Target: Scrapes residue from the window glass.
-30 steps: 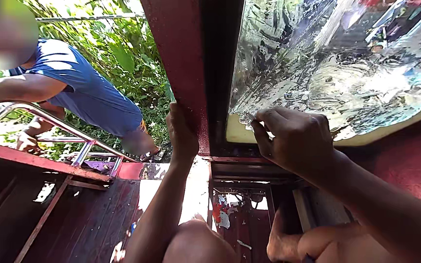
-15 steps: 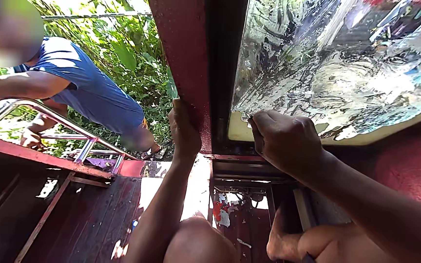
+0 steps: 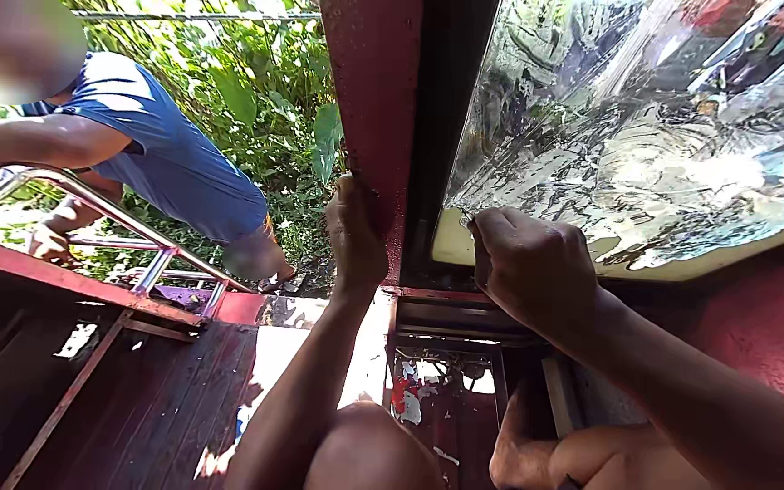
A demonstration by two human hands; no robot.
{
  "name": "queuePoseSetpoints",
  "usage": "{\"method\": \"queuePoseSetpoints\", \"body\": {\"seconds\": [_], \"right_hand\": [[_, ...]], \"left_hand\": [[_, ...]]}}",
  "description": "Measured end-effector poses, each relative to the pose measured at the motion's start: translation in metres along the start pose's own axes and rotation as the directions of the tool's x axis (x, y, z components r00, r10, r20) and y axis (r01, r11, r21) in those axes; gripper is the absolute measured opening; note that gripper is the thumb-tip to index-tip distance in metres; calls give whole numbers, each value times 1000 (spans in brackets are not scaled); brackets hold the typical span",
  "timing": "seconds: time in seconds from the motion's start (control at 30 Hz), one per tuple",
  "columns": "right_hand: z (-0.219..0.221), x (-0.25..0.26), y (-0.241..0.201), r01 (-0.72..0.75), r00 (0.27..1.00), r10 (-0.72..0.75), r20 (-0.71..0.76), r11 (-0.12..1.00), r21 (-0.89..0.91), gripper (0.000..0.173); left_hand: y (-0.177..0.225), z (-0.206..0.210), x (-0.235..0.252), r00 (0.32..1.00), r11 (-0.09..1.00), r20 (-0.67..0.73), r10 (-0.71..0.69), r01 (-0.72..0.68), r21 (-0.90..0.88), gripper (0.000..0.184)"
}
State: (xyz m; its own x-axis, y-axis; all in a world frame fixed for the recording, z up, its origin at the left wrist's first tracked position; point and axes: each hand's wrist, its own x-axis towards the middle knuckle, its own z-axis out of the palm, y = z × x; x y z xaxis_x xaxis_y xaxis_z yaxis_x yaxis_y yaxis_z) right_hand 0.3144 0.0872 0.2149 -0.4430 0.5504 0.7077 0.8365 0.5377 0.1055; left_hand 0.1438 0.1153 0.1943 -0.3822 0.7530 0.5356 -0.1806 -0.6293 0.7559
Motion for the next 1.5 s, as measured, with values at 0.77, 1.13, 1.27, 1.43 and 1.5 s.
{"method": "queuePoseSetpoints", "body": {"seconds": [0.77, 1.13, 1.27, 1.43, 1.5], "right_hand": [[0, 7, -7, 18, 1000, -19, -14, 998, -57, 20], [-10, 6, 11, 80, 996, -82, 38, 996, 47, 21], [-5, 3, 13, 80, 997, -81, 15, 996, 38, 22], [-3, 5, 5, 53, 998, -53, 13, 998, 22, 21], [-4, 7, 1, 40, 999, -40, 19, 999, 11, 20]], "left_hand": [[-1, -3, -1, 996, 999, 76, 39, -41, 25, 40], [-4, -6, 1, 995, 999, 95, 20, -18, -29, 39], [-7, -5, 2, 998, 1000, 62, 22, -21, -23, 39], [-5, -4, 1, 999, 1000, 45, 13, -12, -19, 40], [-4, -5, 1, 999, 1000, 43, 10, -10, -11, 41]]}}
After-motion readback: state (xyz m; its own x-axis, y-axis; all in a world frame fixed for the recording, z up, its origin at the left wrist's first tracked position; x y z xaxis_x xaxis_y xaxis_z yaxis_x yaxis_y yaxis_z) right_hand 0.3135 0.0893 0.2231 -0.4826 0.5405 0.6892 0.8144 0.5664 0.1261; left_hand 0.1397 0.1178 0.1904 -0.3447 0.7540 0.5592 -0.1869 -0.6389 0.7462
